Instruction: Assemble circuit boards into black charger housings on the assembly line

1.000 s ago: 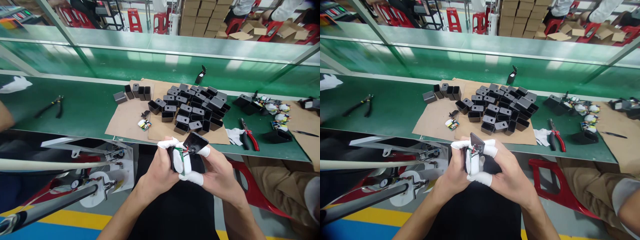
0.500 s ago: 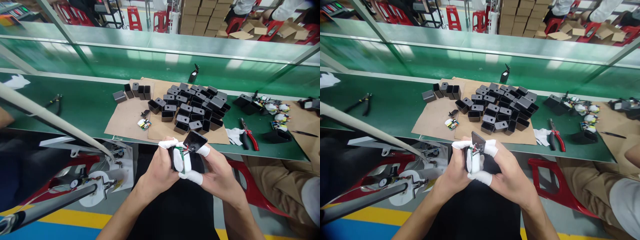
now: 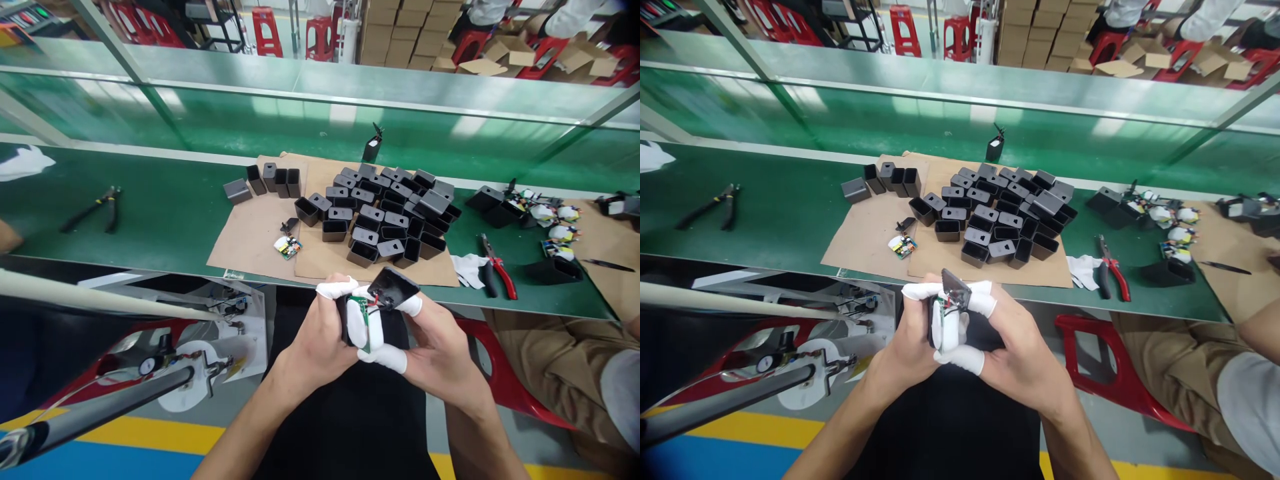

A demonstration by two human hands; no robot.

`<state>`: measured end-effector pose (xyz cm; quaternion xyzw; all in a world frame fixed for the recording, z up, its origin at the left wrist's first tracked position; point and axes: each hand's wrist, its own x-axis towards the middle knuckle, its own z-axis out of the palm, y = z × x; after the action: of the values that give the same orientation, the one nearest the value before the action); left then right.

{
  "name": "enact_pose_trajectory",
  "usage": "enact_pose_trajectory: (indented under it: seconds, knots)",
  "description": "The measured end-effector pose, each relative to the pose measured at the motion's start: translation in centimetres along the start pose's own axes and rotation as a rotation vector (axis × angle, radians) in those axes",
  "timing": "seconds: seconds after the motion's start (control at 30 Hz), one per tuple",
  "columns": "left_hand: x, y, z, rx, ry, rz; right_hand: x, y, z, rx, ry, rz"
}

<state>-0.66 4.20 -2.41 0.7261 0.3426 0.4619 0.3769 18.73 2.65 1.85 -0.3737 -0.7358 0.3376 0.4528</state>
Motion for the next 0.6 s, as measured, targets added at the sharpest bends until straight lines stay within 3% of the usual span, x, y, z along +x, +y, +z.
enact_pose_trajectory:
  seconds: [0.6]
  knots:
    - [0.04,0.01,0.34,-0.054,-0.017,-0.005,0.24,-0.33,-0.35,-0.089,-0.042,-0.019]
